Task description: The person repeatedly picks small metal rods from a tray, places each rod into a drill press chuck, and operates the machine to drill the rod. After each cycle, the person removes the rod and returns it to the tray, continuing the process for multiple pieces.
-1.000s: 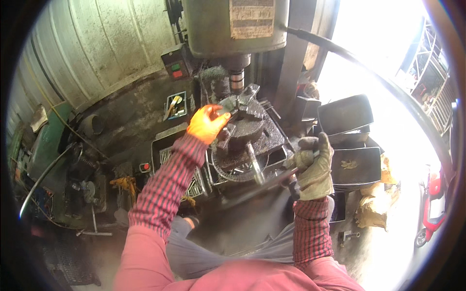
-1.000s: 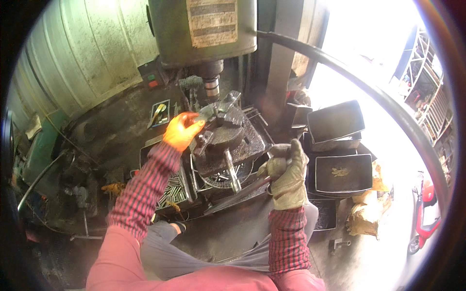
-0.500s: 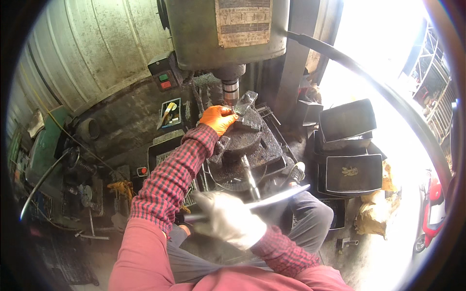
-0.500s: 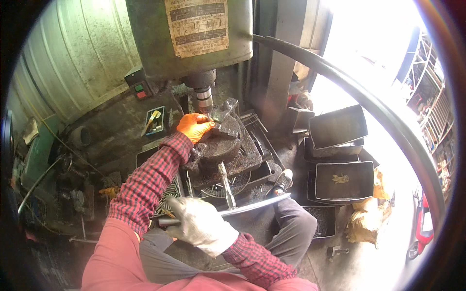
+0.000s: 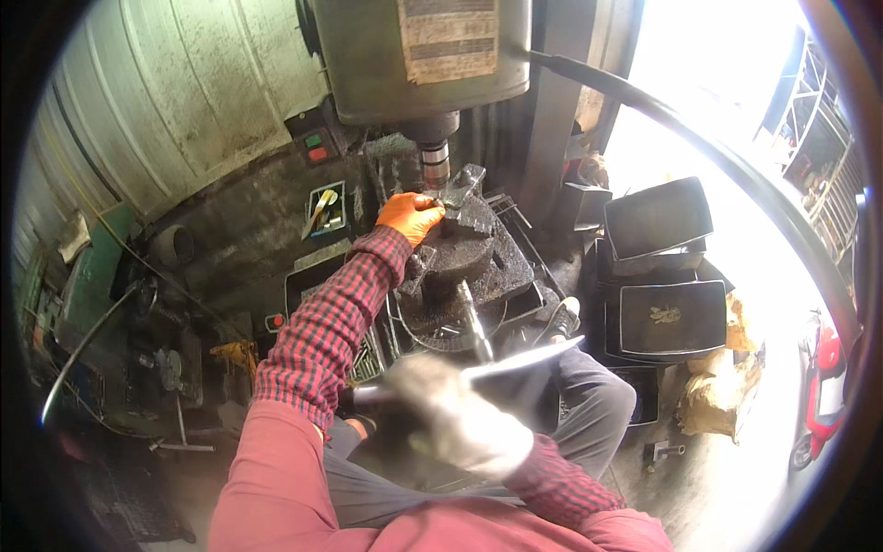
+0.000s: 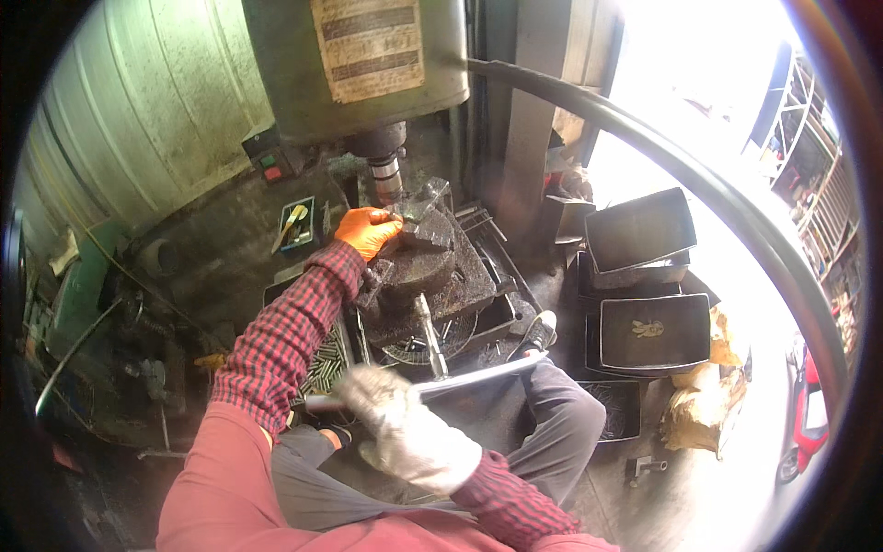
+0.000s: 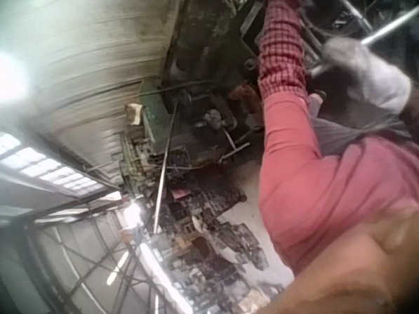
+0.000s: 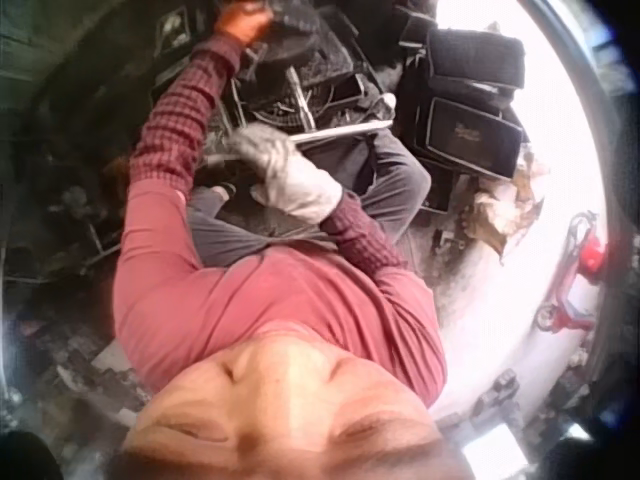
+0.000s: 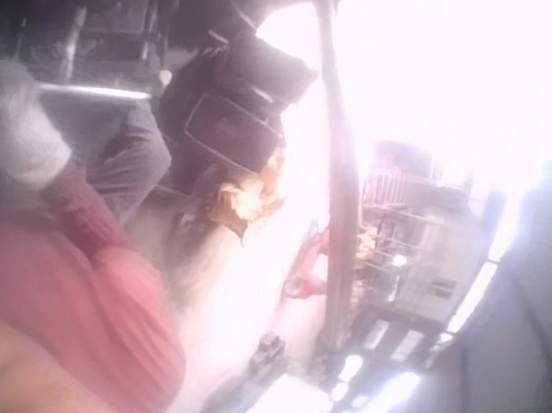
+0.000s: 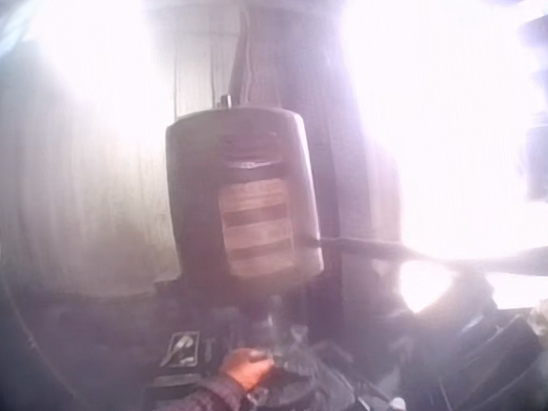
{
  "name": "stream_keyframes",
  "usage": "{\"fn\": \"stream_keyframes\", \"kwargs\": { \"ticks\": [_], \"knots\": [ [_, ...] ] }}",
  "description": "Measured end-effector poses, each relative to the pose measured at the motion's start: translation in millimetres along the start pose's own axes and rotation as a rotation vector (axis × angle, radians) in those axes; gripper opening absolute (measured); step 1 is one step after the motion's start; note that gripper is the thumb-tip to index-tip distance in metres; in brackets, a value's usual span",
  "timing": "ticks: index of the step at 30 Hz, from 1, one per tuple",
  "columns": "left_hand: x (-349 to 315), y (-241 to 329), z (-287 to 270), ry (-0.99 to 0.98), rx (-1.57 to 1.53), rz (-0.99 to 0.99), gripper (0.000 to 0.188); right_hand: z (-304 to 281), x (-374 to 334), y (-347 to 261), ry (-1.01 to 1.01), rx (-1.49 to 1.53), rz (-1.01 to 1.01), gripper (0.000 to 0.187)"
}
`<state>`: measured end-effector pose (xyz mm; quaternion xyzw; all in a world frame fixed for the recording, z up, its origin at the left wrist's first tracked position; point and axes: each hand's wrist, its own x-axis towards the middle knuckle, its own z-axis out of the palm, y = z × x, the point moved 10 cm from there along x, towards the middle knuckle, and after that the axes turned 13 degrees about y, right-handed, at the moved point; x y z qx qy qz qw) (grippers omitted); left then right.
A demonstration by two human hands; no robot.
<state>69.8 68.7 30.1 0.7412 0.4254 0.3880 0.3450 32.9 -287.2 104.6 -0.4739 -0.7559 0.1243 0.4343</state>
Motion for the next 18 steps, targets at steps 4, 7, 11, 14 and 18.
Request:
{"fn": "stream_keyframes", "kwargs": {
  "ticks": [4, 7, 11, 14, 18],
  "knots": [
    [2, -4, -1, 0.005, -0.129, -0.055, 0.011, 50, -77, 129, -0.032, 0.115, 0.718, 0.082],
    [7, -1, -15, 0.057, -0.575, -0.077, 0.014, -13, -148, 184, 0.234, -0.074, 0.745, 0.067],
    [5, -36, -59, 0.215, -0.803, -0.229, 0.021, -82, -205, 198, 0.577, 0.235, 0.869, 0.078],
    [-15, -66, -78, 0.291, -0.868, -0.353, 0.012, -97, -216, 191, 0.653, 0.261, 0.973, 0.078],
    [-30, -75, -80, 0.212, -1.007, -0.472, 0.008, -85, -216, 187, 0.763, 0.488, 0.946, 0.08]
  ]
}}
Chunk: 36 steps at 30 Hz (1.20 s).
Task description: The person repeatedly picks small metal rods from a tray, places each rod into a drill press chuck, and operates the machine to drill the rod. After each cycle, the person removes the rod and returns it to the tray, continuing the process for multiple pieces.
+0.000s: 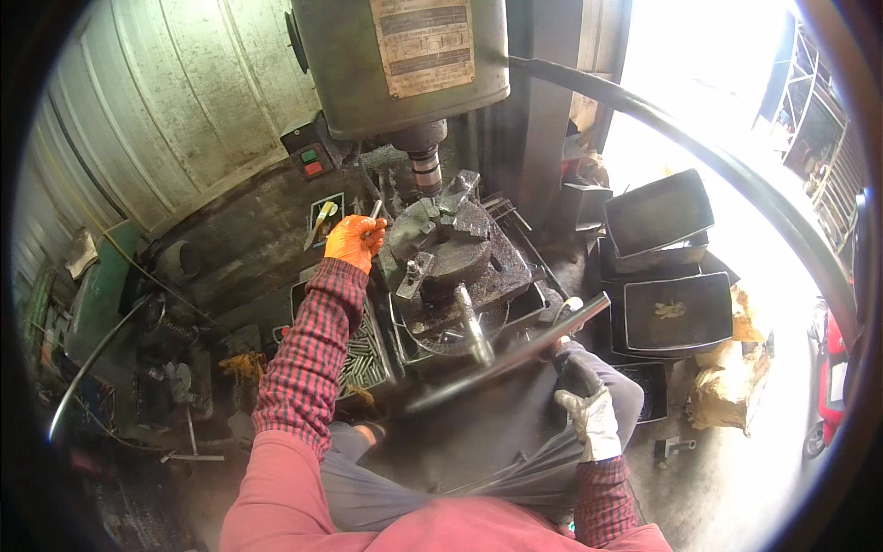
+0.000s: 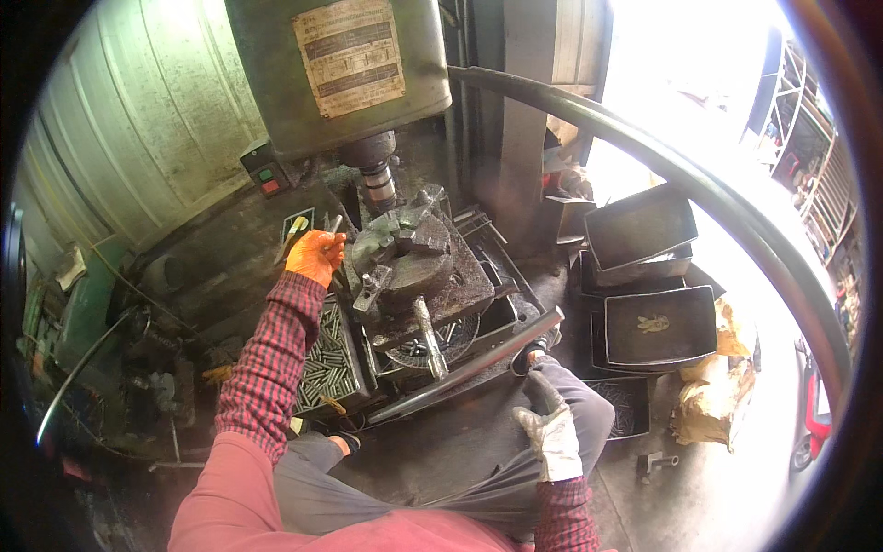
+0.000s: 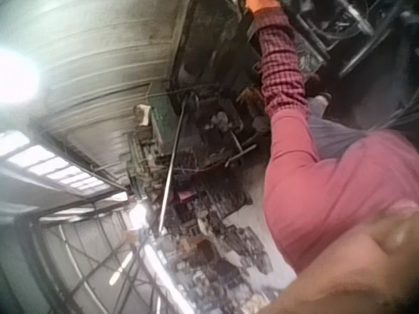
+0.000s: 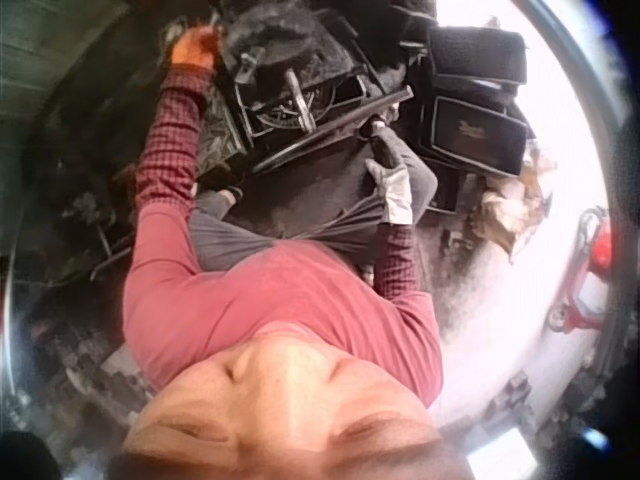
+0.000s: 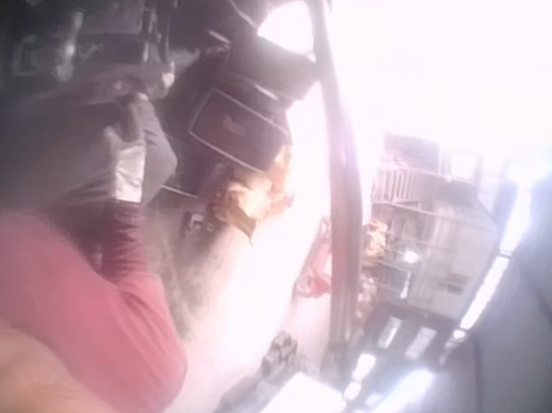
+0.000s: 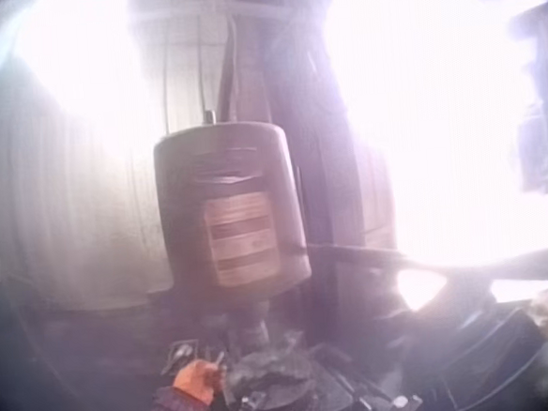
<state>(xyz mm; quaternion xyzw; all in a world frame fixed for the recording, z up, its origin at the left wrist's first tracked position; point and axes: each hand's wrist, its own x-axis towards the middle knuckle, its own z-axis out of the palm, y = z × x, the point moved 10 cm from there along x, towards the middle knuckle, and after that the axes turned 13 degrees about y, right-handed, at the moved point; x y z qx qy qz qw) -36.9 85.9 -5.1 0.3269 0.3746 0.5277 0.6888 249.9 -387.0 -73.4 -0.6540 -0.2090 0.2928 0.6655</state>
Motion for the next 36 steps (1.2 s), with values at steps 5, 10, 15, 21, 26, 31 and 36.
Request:
{"fn": "stream_keyframes", "kwargs": {
  "ticks": [5, 10, 15, 21, 26, 31, 36],
  "knots": [
    [-1, 2, 15, 0.011, -0.223, 0.057, 0.018, 6, -5, 14, -0.084, -0.054, -0.021, 0.084],
    [1, -21, 45, -0.053, 0.031, 0.084, 0.024, 1, -12, 17, -0.074, -0.037, 0.051, 0.081],
    [6, -25, 72, -0.05, 0.327, 0.216, 0.014, -14, -16, 14, -0.011, -0.058, 0.059, 0.079],
    [2, -27, 86, -0.059, 0.25, 0.254, 0.008, -14, -23, 20, -0.013, -0.086, 0.132, 0.081],
    [4, -32, 91, -0.132, 0.316, 0.238, 0.007, -6, -29, 13, -0.025, -0.073, 0.149, 0.079],
    [-3, -29, 99, -0.215, 0.57, 0.303, 0.008, 6, -24, -8, -0.074, -0.231, 0.042, 0.079],
    [-23, -5, 116, -0.115, 1.206, 0.818, 0.033, 54, -10, -48, -0.074, -0.364, -0.262, 0.082]
  ]
}}
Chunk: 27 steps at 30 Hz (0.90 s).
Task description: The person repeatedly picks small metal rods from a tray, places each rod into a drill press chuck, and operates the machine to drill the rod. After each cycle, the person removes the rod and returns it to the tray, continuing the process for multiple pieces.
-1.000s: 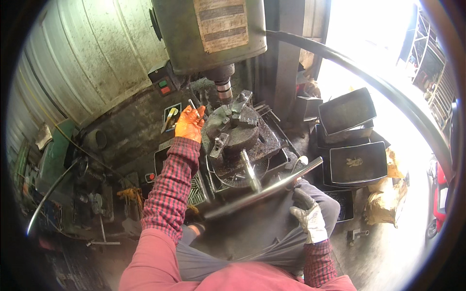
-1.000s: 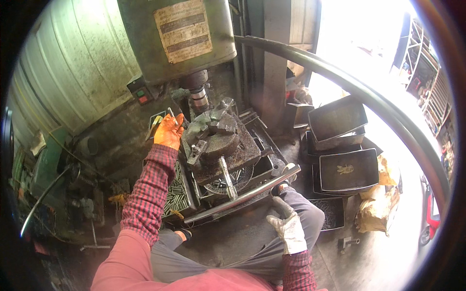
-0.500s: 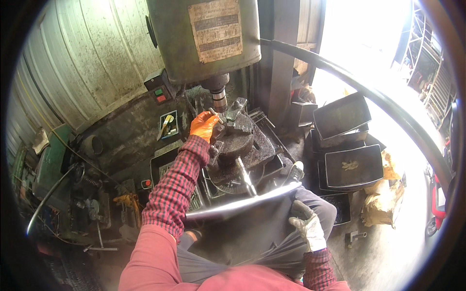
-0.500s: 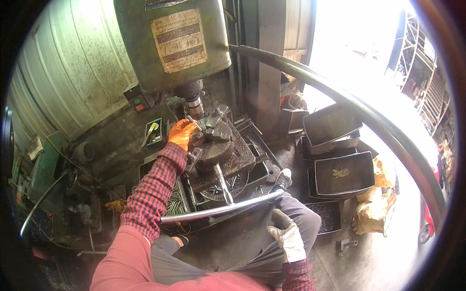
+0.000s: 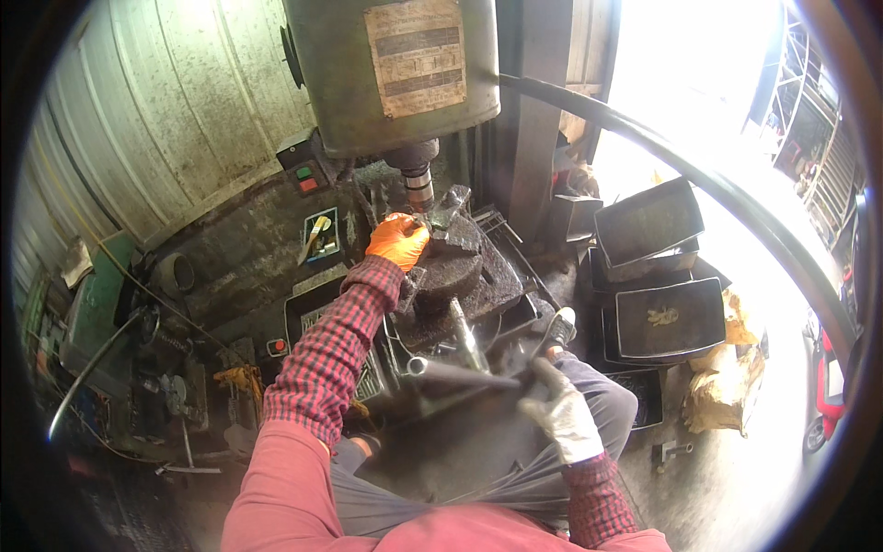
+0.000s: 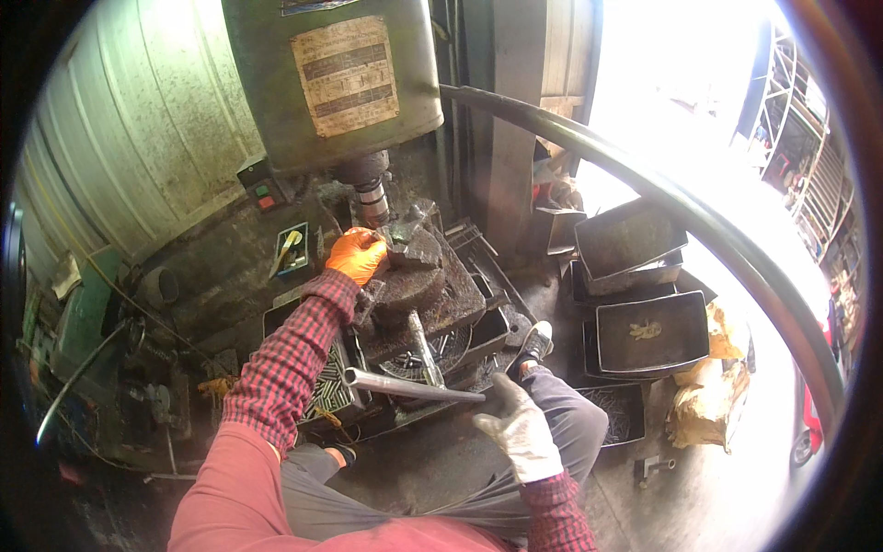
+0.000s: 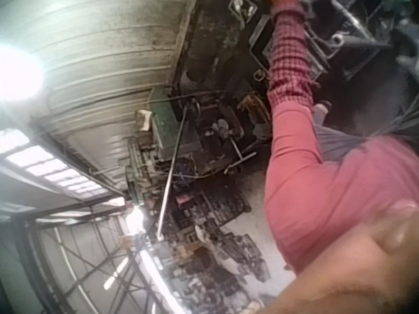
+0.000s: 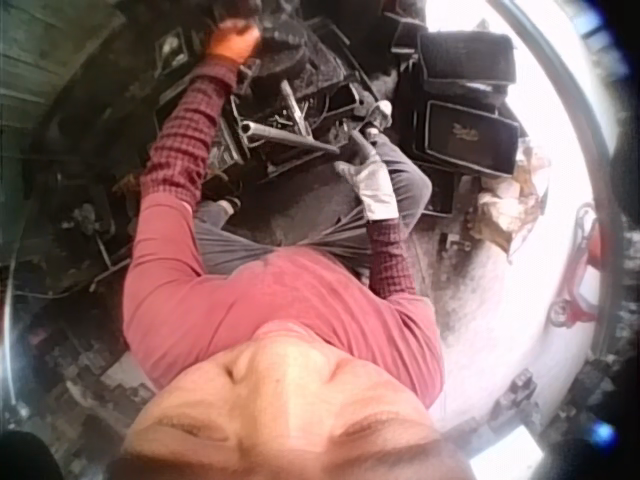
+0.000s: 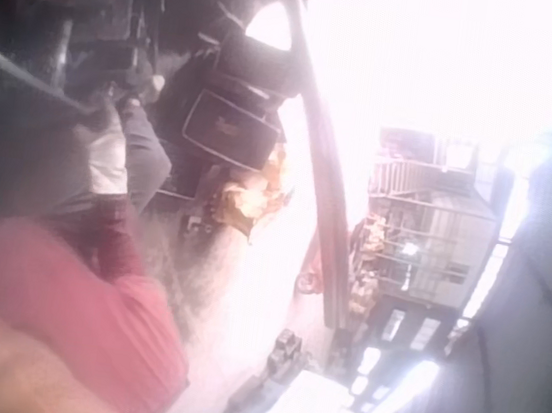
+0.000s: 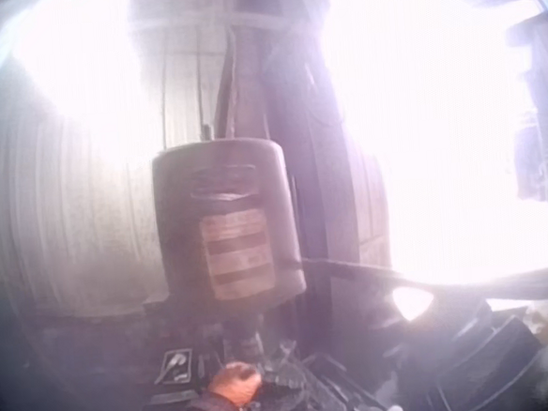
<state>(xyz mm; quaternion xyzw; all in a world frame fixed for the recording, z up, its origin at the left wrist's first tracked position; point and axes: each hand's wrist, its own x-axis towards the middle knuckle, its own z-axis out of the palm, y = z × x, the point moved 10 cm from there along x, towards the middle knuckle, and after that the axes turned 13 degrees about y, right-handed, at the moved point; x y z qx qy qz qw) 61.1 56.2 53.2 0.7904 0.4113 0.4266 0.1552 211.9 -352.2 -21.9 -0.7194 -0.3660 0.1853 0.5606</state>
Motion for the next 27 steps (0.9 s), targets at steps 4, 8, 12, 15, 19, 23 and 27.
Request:
{"fn": "stream_keyframes", "kwargs": {
  "ticks": [4, 8, 12, 15, 19, 23, 27],
  "knots": [
    [-1, 6, 7, -0.073, -0.048, -0.006, 0.028, 53, 11, 6, -0.176, -0.334, -0.002, 0.078],
    [-4, -1, 12, -0.154, -0.039, -0.123, 0.03, 112, -15, 63, -0.277, -0.23, 0.442, 0.07],
    [-1, 6, 9, -0.149, -0.011, -0.085, 0.037, 192, -53, 29, -0.516, 0.397, 0.525, 0.062],
    [-1, 2, 10, -0.168, -0.001, -0.124, 0.039, 187, -60, -61, -0.769, 0.552, 0.314, 0.076],
    [1, 4, 9, -0.147, 0.028, -0.051, 0.038, 72, -21, -190, -0.423, 0.038, -0.651, 0.093],
    [0, 0, 15, -0.17, -0.09, -0.089, 0.036, 43, 11, -150, -0.253, -0.685, -0.899, 0.081],
    [1, -1, 12, -0.111, -0.032, -0.073, 0.029, 58, 35, -59, 0.176, -0.493, -0.389, 0.025]
  ]
}}
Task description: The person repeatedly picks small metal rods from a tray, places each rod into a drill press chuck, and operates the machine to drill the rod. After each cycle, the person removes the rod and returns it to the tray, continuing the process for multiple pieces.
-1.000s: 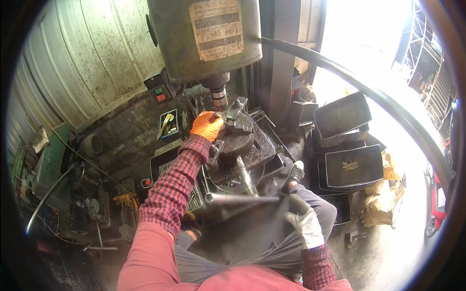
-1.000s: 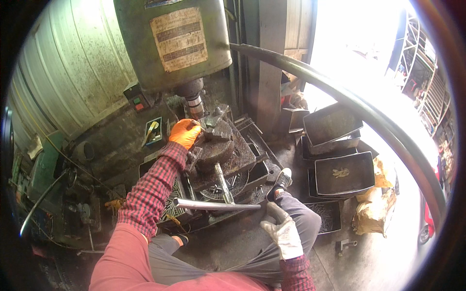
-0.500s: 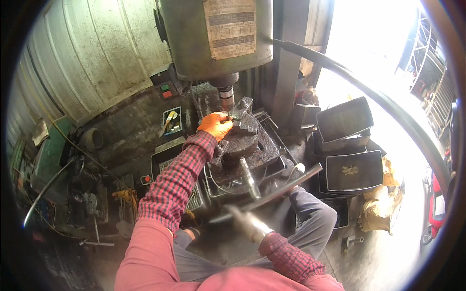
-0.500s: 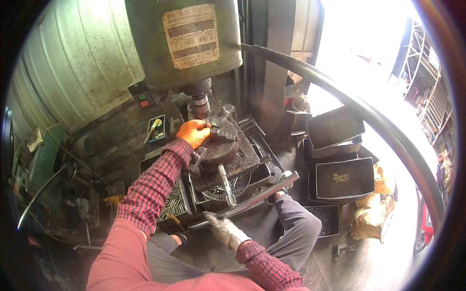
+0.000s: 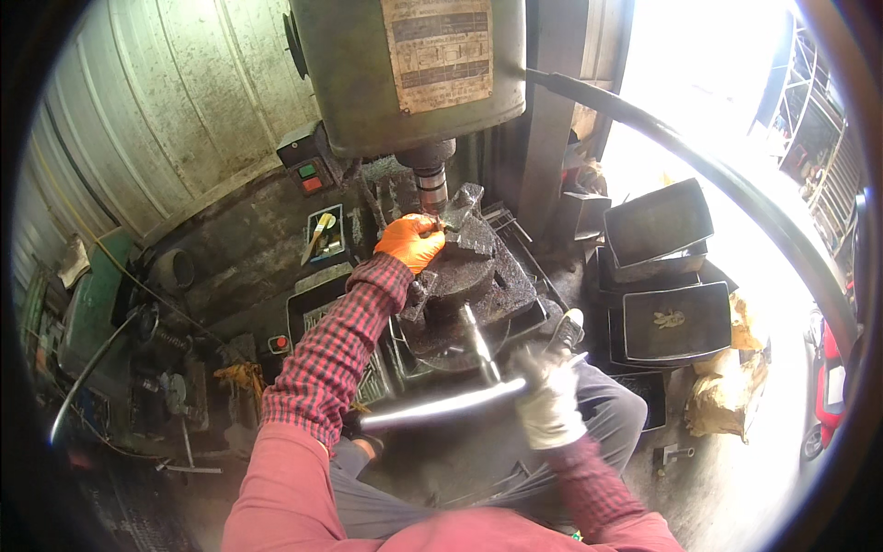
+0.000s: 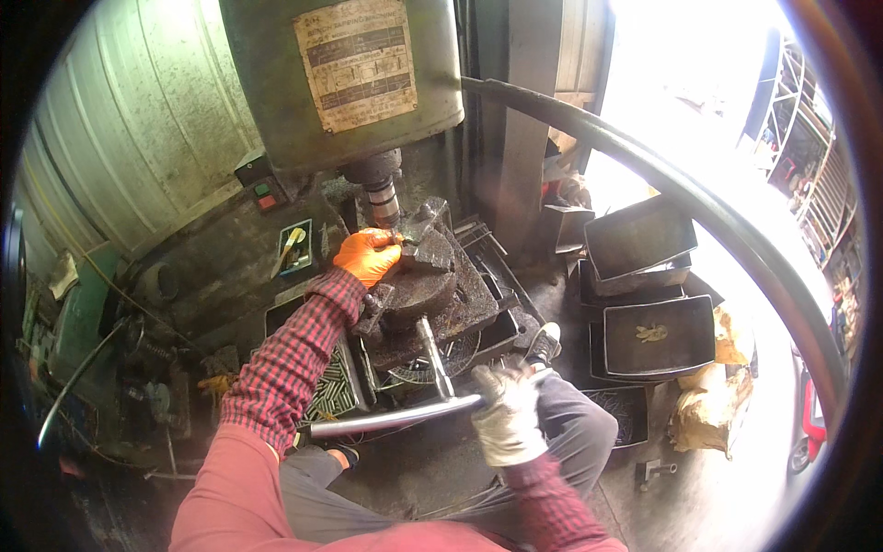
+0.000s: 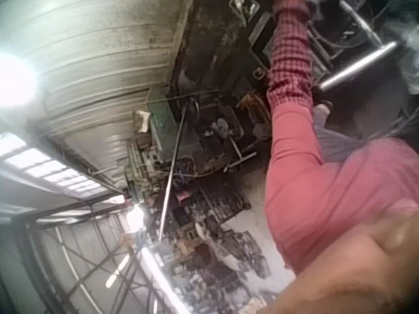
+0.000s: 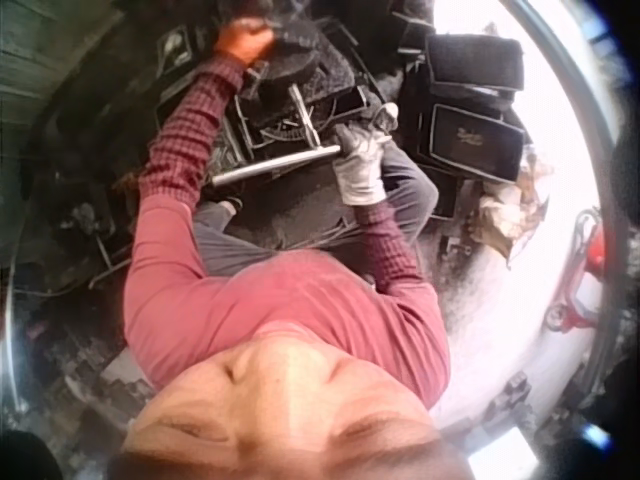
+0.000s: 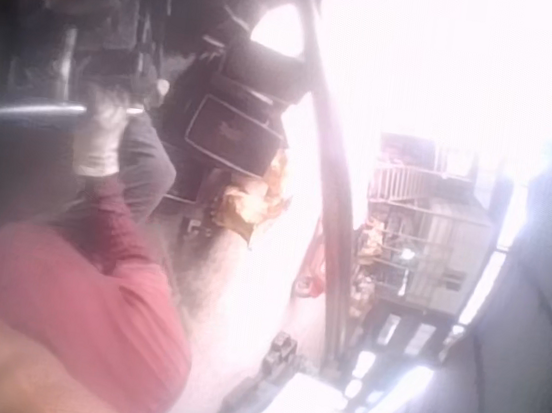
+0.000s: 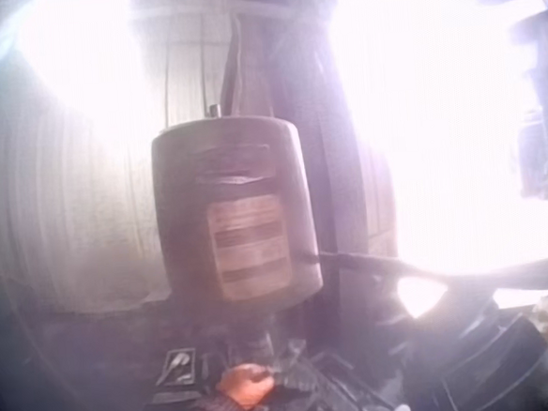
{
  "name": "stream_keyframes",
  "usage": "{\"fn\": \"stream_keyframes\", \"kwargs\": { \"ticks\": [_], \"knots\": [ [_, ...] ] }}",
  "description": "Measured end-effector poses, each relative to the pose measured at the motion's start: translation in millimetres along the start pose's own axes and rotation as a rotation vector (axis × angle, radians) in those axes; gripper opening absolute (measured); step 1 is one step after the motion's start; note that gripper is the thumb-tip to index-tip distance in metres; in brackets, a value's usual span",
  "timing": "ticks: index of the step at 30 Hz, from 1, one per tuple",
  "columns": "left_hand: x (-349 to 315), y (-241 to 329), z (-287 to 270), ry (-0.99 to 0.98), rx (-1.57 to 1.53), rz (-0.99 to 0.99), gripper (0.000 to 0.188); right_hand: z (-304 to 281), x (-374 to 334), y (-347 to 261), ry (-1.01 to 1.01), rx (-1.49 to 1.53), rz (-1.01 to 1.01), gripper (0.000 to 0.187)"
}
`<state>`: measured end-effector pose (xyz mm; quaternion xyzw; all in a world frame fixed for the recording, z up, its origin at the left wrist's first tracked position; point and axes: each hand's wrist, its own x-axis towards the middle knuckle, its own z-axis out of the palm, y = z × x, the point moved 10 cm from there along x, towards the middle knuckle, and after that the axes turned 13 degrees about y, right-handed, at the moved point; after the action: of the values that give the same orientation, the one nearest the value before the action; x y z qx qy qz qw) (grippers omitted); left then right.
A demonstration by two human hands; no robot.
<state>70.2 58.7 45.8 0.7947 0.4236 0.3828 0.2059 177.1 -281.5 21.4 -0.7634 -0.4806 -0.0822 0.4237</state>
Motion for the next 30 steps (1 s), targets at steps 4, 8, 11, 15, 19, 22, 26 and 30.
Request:
{"fn": "stream_keyframes", "kwargs": {
  "ticks": [4, 8, 11, 15, 19, 22, 26, 30],
  "knots": [
    [-2, -6, 3, -0.016, -0.1, -0.048, 0.027, 99, -79, -72, -0.661, 0.932, 0.631, 0.051],
    [0, -4, 1, -0.007, 0.036, 0.002, 0.029, -27, -9, -147, -0.607, 0.955, -0.21, 0.072],
    [-1, 0, 2, -0.039, -0.029, -0.007, 0.03, -111, 68, -134, -0.168, 0.559, -0.504, 0.078],
    [-4, 14, -4, -0.04, -0.022, 0.071, 0.032, -69, 81, -136, -0.277, -0.175, -0.626, 0.053],
    [-17, -6, -18, 0.017, -0.222, -0.087, 0.055, -25, 72, -96, -0.371, -0.823, -0.693, 0.045],
    [-29, -27, -68, 0.203, -0.254, 0.109, 0.048, -40, 85, -49, -0.167, -0.625, -0.452, 0.051],
    [-43, -140, -166, 0.59, -0.242, -0.157, 0.035, -33, 79, -3, -0.05, -0.587, -0.403, 0.059],
    [-59, -202, -188, 0.539, 0.486, -0.225, 0.05, -19, 74, 18, -0.161, -0.58, -0.295, 0.051]
  ]
}}
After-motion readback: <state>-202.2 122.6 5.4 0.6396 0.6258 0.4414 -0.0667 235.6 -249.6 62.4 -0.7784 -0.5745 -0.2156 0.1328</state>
